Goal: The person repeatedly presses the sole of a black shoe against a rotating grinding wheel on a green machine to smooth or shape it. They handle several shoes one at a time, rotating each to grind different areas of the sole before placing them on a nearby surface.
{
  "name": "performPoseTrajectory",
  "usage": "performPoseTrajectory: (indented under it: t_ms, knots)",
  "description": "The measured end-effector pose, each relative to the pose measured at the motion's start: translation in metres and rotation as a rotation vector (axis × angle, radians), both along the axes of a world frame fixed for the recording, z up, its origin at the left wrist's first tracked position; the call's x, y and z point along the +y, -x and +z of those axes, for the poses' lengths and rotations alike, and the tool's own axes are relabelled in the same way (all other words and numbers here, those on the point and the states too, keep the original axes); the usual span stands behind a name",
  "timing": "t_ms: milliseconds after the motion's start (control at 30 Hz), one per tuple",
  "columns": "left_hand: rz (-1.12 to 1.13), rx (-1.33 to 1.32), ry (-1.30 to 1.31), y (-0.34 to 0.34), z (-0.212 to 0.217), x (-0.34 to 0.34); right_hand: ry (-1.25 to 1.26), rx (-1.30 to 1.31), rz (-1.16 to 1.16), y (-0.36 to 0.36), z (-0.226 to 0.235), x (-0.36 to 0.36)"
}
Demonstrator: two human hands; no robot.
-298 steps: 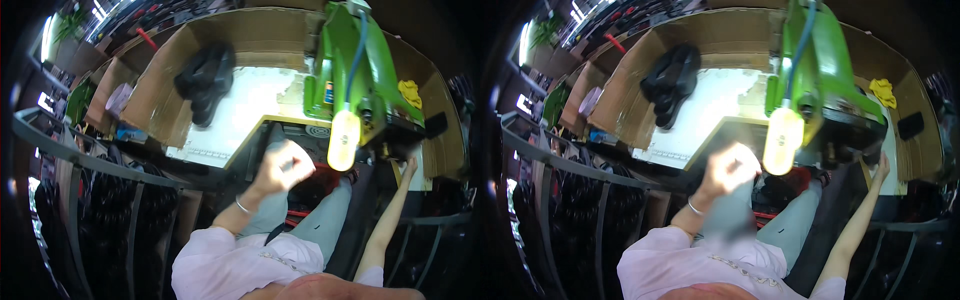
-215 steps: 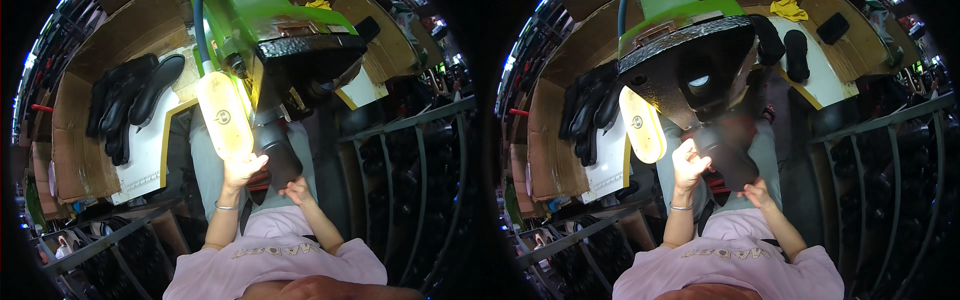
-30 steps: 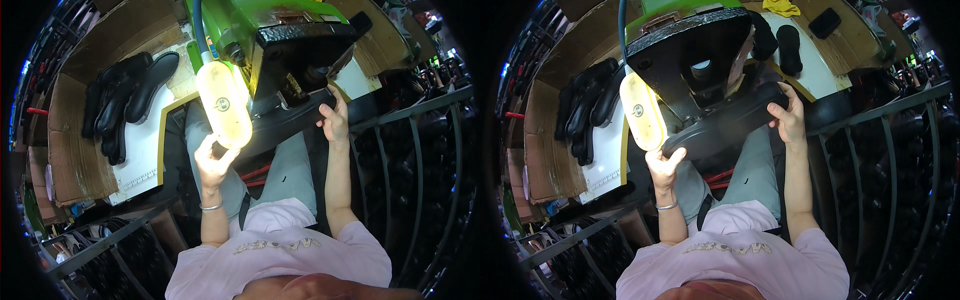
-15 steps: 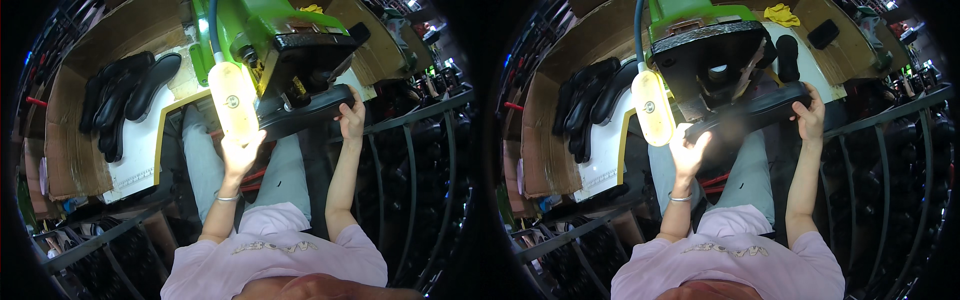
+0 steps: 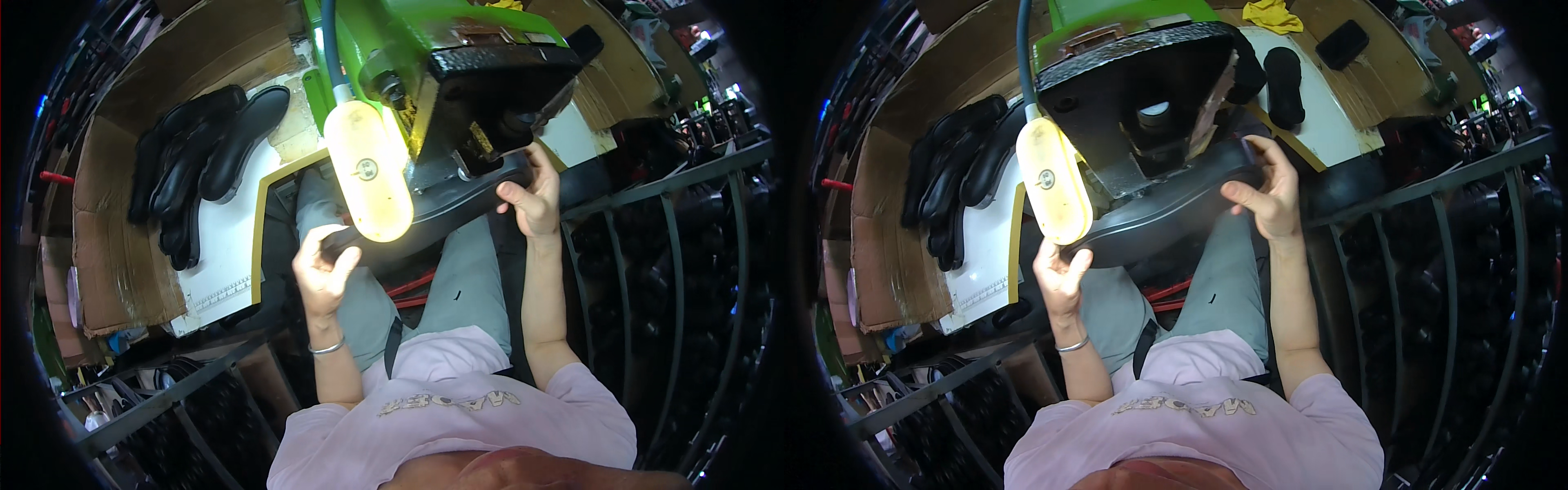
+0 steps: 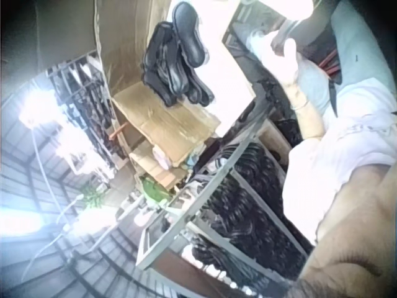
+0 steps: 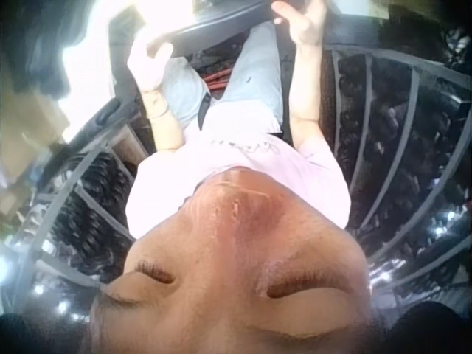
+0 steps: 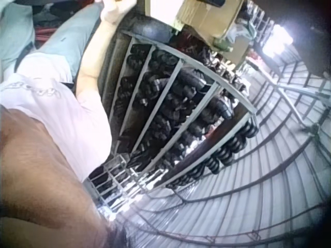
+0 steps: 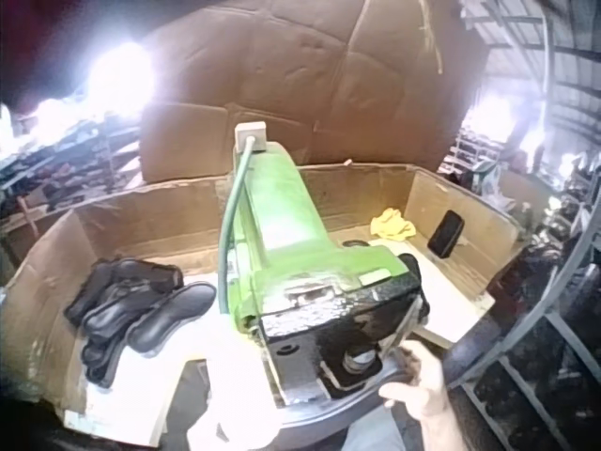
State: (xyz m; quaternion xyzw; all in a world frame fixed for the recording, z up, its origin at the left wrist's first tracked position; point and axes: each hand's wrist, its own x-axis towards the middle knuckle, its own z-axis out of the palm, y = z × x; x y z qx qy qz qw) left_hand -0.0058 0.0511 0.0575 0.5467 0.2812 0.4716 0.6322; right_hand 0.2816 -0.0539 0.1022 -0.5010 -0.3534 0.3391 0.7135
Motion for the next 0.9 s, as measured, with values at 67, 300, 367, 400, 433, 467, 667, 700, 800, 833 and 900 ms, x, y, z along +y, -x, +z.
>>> performPoseTrajectory:
  t_ms: [67,300,367,400,433,467,667,700,800,833,900]
  knots:
    - [0.005,0.003,-0.016,0.016,0.000,0.006,-0.018,-0.017,0.046,0.013,-0.002,0.003]
    - [0.145,0.665,-0.751,-0.018,0.041,-0.006,-0.123,-0.105,0.022,0.013,-0.014,-0.008]
    - [0.264,0.628,-0.884,-0.042,0.041,-0.011,-0.161,-0.111,-0.001,0.009,-0.014,-0.006]
    - [0.255,0.608,-0.841,-0.048,0.041,-0.006,-0.171,-0.085,0.003,0.005,-0.011,-0.007]
    - [0.246,0.589,-0.798,-0.054,0.042,-0.003,-0.169,-0.069,-0.001,0.002,-0.011,-0.007]
    - [0.238,0.570,-0.755,-0.057,0.043,-0.001,-0.166,-0.052,-0.004,-0.001,-0.012,-0.005]
    - [0.257,0.499,-0.835,-0.053,0.042,0.006,-0.153,0.080,0.028,0.002,-0.020,0.001]
    - [0.262,0.493,-0.832,-0.049,0.042,0.008,-0.151,0.094,0.041,0.006,-0.022,0.002]
    - [0.283,0.471,-0.848,-0.036,0.039,0.017,-0.130,0.100,0.065,0.017,-0.023,0.007]
    - [0.275,0.461,-0.844,-0.033,0.040,0.018,-0.121,0.090,0.064,0.021,-0.023,0.007]
    - [0.261,0.440,-0.837,-0.026,0.046,0.018,-0.113,0.072,0.071,0.032,-0.022,0.007]
